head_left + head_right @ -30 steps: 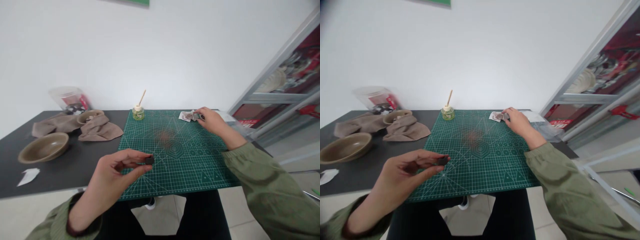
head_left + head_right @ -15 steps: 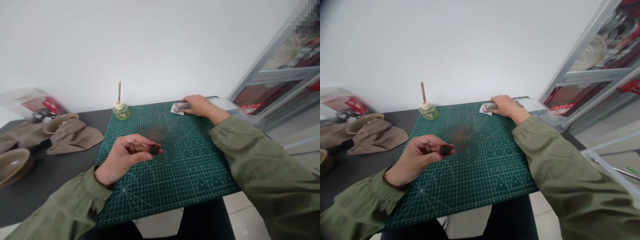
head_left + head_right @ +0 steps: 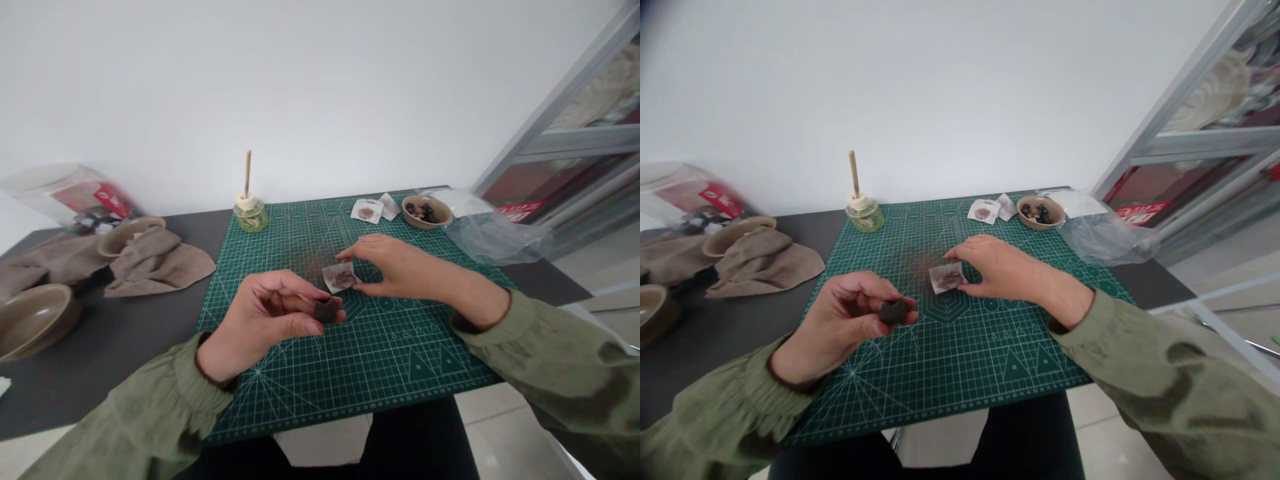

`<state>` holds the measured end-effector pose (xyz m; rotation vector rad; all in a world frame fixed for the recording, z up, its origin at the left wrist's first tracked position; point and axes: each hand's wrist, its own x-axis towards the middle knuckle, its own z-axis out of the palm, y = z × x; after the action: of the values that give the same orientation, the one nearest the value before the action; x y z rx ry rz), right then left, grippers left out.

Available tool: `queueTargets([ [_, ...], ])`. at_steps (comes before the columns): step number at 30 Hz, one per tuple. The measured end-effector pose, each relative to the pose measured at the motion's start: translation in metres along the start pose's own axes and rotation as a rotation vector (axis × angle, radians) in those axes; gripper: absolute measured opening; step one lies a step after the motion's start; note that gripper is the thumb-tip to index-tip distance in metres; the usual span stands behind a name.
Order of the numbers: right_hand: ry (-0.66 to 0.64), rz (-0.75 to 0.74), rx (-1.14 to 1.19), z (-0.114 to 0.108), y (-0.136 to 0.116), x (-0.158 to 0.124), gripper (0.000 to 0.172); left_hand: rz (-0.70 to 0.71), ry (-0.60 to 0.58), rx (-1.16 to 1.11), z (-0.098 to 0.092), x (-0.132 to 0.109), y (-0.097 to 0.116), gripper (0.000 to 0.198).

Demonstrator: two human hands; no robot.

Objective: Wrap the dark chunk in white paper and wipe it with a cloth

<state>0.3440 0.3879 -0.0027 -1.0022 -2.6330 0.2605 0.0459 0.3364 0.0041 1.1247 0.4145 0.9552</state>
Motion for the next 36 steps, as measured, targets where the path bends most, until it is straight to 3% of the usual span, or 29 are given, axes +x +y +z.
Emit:
queueTargets([
  [4,0.038,-0.066,0.022,0.0,-0.012,-0.005,0.053,0.006,-0.013,-0.016,0.001,-0.002,-0.002,0.026],
  [10,0.465,-0.164,0.375,-0.007,-0.069,-0.017,0.041,0.024,0.005,-0.009,0.009,-0.008,-0.004,0.024],
  [13,0.569,-0.16,0.483,-0.005,-0.103,-0.023,0.037,0.05,0.025,-0.007,0.017,-0.014,-0.006,0.025],
  [19,0.649,-0.121,0.562,0.006,-0.13,-0.03,0.019,0.077,0.061,0.012,0.031,-0.025,-0.01,0.025],
  [36,0.686,-0.148,0.595,0.004,-0.139,-0.044,0.029,0.067,0.063,0.059,0.046,-0.043,-0.001,0.023],
])
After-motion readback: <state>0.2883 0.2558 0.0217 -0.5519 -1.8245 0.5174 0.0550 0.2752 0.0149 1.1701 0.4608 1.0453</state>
